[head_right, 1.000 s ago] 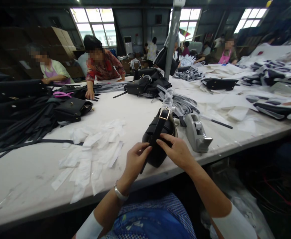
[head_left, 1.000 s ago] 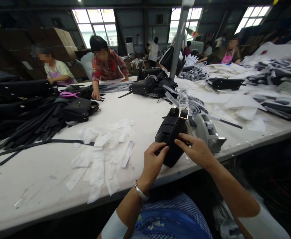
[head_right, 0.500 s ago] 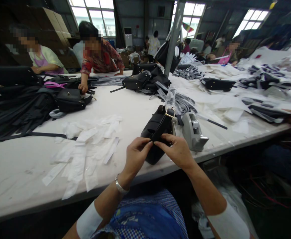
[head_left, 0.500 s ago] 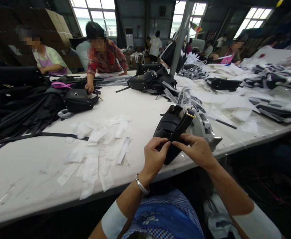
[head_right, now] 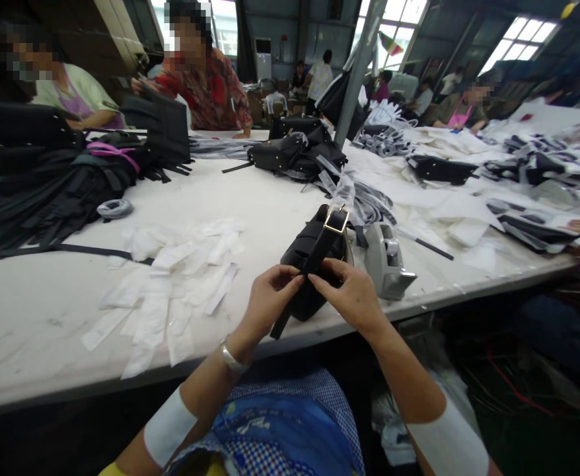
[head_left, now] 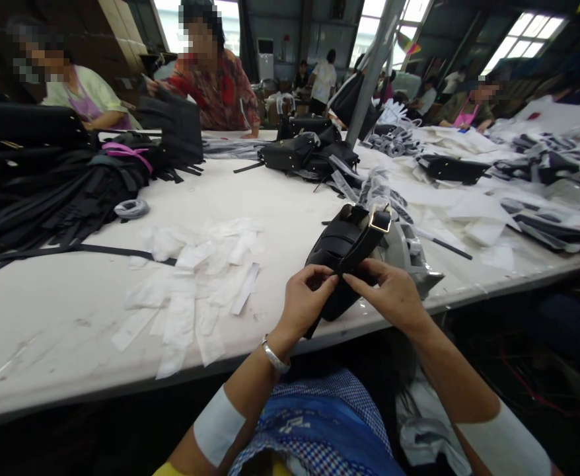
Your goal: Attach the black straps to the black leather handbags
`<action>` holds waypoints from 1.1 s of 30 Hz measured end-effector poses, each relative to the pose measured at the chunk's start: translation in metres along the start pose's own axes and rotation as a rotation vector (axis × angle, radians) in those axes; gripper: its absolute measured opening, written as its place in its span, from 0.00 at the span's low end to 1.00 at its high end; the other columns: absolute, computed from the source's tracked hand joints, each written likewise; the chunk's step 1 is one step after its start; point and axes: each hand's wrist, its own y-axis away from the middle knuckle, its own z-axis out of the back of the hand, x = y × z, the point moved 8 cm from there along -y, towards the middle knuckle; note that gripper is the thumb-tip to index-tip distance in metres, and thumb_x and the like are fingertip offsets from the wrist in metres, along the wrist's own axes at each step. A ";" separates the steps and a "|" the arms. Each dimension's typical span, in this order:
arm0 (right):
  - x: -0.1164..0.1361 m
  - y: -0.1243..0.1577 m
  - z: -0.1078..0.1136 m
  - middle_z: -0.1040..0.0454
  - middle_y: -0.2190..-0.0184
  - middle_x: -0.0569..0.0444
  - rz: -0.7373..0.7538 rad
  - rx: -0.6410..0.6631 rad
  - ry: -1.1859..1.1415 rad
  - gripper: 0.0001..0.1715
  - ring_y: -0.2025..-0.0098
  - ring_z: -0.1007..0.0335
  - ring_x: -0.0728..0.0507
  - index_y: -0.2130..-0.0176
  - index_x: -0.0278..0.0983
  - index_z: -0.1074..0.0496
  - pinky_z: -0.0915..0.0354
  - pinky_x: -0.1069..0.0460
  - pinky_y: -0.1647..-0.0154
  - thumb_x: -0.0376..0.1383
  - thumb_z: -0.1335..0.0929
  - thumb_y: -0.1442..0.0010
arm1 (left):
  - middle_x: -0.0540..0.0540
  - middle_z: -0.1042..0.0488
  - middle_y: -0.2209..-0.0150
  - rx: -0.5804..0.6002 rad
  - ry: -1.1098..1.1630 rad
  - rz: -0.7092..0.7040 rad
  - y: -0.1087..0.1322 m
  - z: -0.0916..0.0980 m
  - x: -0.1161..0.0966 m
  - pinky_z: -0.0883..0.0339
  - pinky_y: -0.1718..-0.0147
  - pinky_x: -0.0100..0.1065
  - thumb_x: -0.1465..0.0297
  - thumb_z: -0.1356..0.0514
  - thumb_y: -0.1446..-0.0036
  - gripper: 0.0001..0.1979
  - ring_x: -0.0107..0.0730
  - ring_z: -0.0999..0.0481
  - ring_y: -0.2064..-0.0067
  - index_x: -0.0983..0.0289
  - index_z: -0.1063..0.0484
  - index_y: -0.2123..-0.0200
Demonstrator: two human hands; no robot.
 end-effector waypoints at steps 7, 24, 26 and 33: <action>0.001 -0.001 -0.002 0.16 0.64 0.51 -0.010 -0.009 -0.014 0.14 0.63 0.20 0.39 0.60 0.38 0.20 0.27 0.46 0.59 0.41 0.28 0.45 | 0.51 0.24 0.74 -0.016 0.107 0.095 -0.003 0.002 0.014 0.33 0.73 0.26 0.66 0.29 0.52 0.11 0.26 0.26 0.73 0.66 0.24 0.69; -0.006 -0.002 0.002 0.16 0.66 0.54 -0.011 0.082 0.042 0.13 0.64 0.20 0.39 0.60 0.41 0.19 0.28 0.48 0.63 0.43 0.28 0.44 | 0.52 0.21 0.73 0.041 0.083 0.107 -0.003 -0.003 0.014 0.32 0.71 0.28 0.66 0.30 0.51 0.09 0.29 0.24 0.72 0.66 0.21 0.69; -0.006 -0.001 -0.001 0.16 0.66 0.55 -0.012 0.070 0.025 0.12 0.64 0.20 0.40 0.60 0.41 0.19 0.28 0.49 0.63 0.41 0.29 0.45 | 0.53 0.21 0.73 0.022 0.064 0.105 -0.001 -0.002 0.014 0.32 0.71 0.28 0.67 0.30 0.51 0.08 0.29 0.24 0.72 0.66 0.21 0.69; -0.001 -0.002 -0.007 0.17 0.66 0.52 -0.038 0.004 0.058 0.12 0.63 0.21 0.39 0.61 0.37 0.20 0.28 0.49 0.64 0.38 0.29 0.46 | 0.51 0.24 0.74 0.015 -0.030 0.075 -0.006 -0.001 0.009 0.34 0.72 0.27 0.69 0.31 0.50 0.07 0.28 0.26 0.72 0.66 0.23 0.70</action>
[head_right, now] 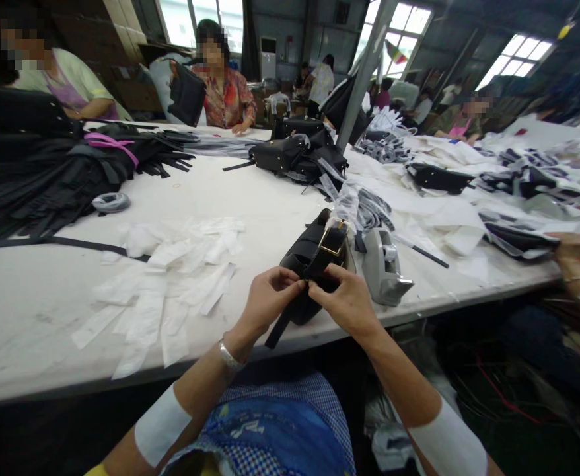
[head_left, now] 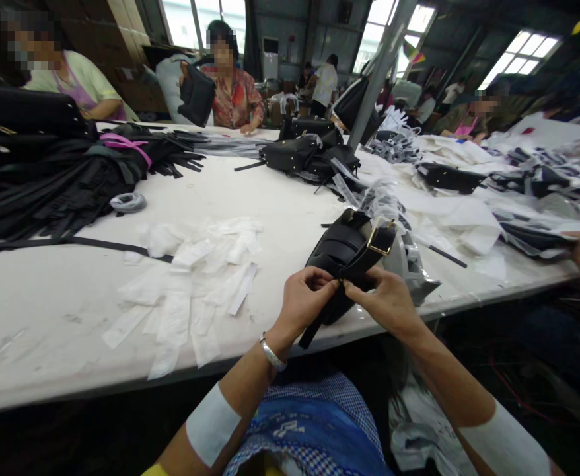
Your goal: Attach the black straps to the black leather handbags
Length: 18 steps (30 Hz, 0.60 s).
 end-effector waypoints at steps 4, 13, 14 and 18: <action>0.009 -0.004 -0.001 0.16 0.66 0.52 0.047 0.032 0.012 0.12 0.64 0.20 0.38 0.60 0.38 0.20 0.28 0.48 0.63 0.38 0.29 0.45 | 0.49 0.26 0.74 0.065 -0.160 -0.111 -0.001 0.004 -0.018 0.34 0.72 0.27 0.71 0.34 0.47 0.04 0.28 0.27 0.72 0.64 0.25 0.70; 0.021 0.009 0.011 0.20 0.49 0.47 0.138 -0.122 -0.167 0.23 0.45 0.25 0.35 0.47 0.40 0.25 0.31 0.43 0.43 0.46 0.31 0.38 | 0.57 0.21 0.51 0.163 -0.124 -0.332 -0.007 -0.006 -0.112 0.33 0.46 0.37 0.60 0.46 0.32 0.18 0.42 0.24 0.48 0.63 0.23 0.48; 0.021 0.009 0.010 0.20 0.50 0.47 0.117 -0.117 -0.223 0.22 0.46 0.25 0.35 0.48 0.39 0.24 0.31 0.44 0.45 0.47 0.32 0.37 | 0.58 0.20 0.53 0.200 -0.095 -0.311 -0.011 -0.013 -0.120 0.32 0.48 0.38 0.57 0.47 0.31 0.21 0.43 0.23 0.50 0.64 0.22 0.49; 0.031 0.003 0.012 0.19 0.51 0.48 0.079 -0.104 -0.475 0.25 0.48 0.24 0.37 0.48 0.39 0.24 0.32 0.47 0.47 0.51 0.36 0.34 | 0.58 0.19 0.63 0.355 -0.022 -0.176 -0.027 -0.042 -0.138 0.31 0.59 0.35 0.53 0.45 0.34 0.24 0.39 0.22 0.61 0.68 0.20 0.57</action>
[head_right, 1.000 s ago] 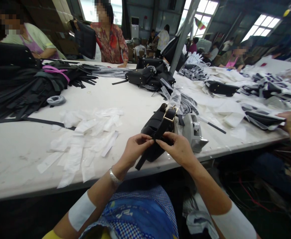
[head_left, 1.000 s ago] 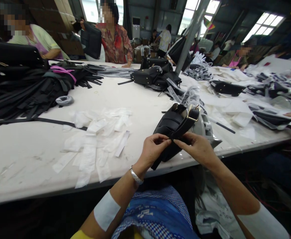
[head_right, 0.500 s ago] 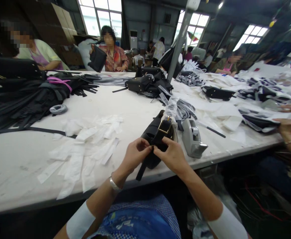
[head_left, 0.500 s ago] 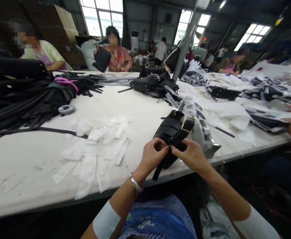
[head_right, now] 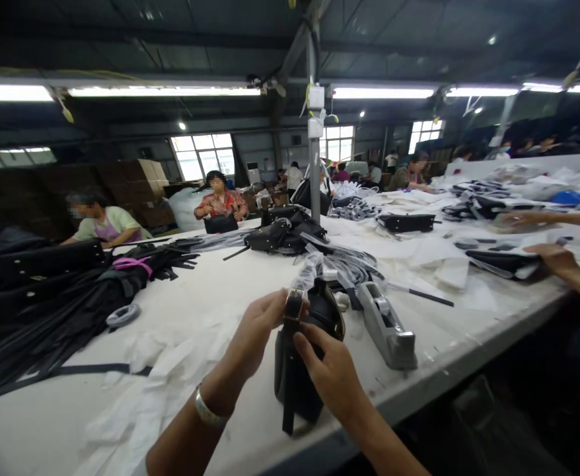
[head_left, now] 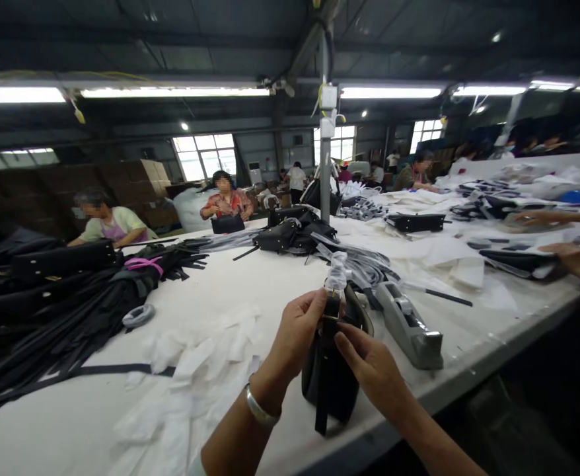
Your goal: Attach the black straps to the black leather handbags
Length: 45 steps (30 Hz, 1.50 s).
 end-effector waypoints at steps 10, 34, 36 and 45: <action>0.014 -0.003 -0.005 0.19 0.62 0.50 -0.006 -0.073 -0.374 0.24 0.60 0.25 0.41 0.54 0.36 0.23 0.33 0.50 0.58 0.51 0.35 0.34 | 0.60 0.22 0.70 0.100 0.044 0.293 -0.019 -0.010 0.023 0.42 0.76 0.28 0.43 0.40 0.44 0.33 0.30 0.28 0.74 0.72 0.20 0.64; 0.038 0.003 0.005 0.27 0.77 0.54 0.012 -0.247 -0.609 0.21 0.74 0.34 0.44 0.70 0.39 0.28 0.39 0.50 0.71 0.52 0.35 0.36 | 0.58 0.23 0.70 0.237 0.028 0.222 -0.023 -0.039 -0.034 0.44 0.79 0.28 0.54 0.32 0.47 0.25 0.25 0.34 0.78 0.73 0.20 0.61; 0.033 0.001 0.003 0.28 0.78 0.55 -0.031 -0.245 -0.677 0.20 0.75 0.35 0.45 0.71 0.39 0.27 0.40 0.51 0.74 0.51 0.33 0.38 | 0.59 0.22 0.68 0.253 0.052 0.237 -0.022 -0.040 -0.035 0.44 0.78 0.27 0.56 0.31 0.48 0.24 0.25 0.32 0.76 0.73 0.20 0.59; 0.018 -0.004 -0.004 0.33 0.81 0.57 -0.068 -0.280 -0.791 0.22 0.78 0.40 0.49 0.71 0.36 0.27 0.43 0.54 0.77 0.51 0.33 0.37 | 0.60 0.21 0.66 0.247 -0.014 0.177 -0.017 -0.038 -0.039 0.36 0.63 0.33 0.53 0.32 0.47 0.25 0.34 0.26 0.67 0.72 0.20 0.60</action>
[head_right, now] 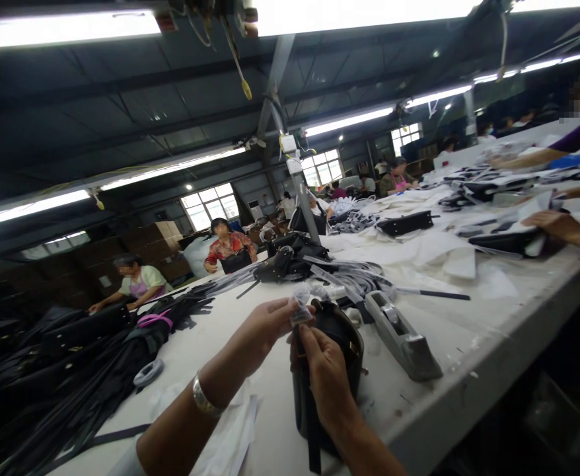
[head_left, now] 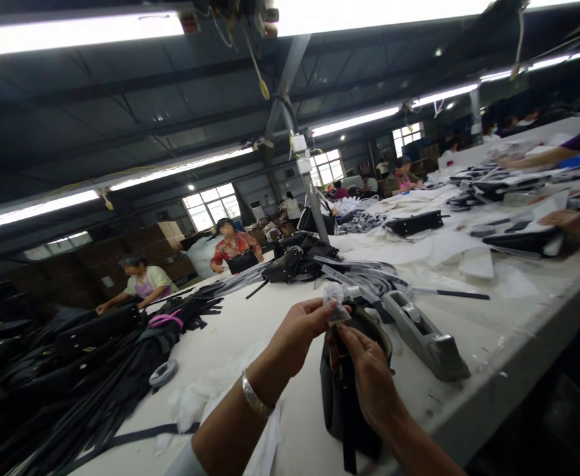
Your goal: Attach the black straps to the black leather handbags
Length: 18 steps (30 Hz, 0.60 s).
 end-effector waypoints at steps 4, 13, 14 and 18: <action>0.002 -0.001 0.001 0.32 0.79 0.56 0.022 -0.001 0.060 0.25 0.77 0.39 0.47 0.74 0.37 0.29 0.41 0.52 0.77 0.54 0.34 0.37 | 0.55 0.25 0.71 0.009 -0.078 -0.033 0.003 -0.002 -0.002 0.37 0.73 0.30 0.53 0.31 0.48 0.25 0.31 0.29 0.72 0.71 0.20 0.60; -0.018 0.010 0.000 0.20 0.62 0.49 0.045 0.235 0.345 0.22 0.58 0.25 0.37 0.56 0.38 0.25 0.32 0.45 0.53 0.52 0.35 0.36 | 0.54 0.26 0.71 -0.095 0.002 -0.032 0.015 0.015 0.016 0.45 0.80 0.25 0.57 0.30 0.50 0.22 0.25 0.34 0.75 0.70 0.21 0.60; -0.020 0.010 0.002 0.20 0.63 0.49 0.038 0.210 0.367 0.23 0.59 0.25 0.37 0.55 0.39 0.25 0.32 0.45 0.54 0.53 0.35 0.36 | 0.55 0.25 0.70 -0.091 0.010 -0.036 0.017 0.015 0.018 0.45 0.80 0.25 0.57 0.29 0.50 0.22 0.26 0.34 0.75 0.70 0.21 0.60; -0.022 0.003 0.021 0.17 0.64 0.49 -0.009 0.021 0.435 0.32 0.58 0.22 0.31 0.44 0.44 0.34 0.30 0.39 0.54 0.55 0.31 0.42 | 0.56 0.24 0.69 -0.094 0.040 -0.067 0.024 0.016 0.025 0.41 0.77 0.27 0.61 0.30 0.49 0.17 0.28 0.32 0.74 0.67 0.21 0.61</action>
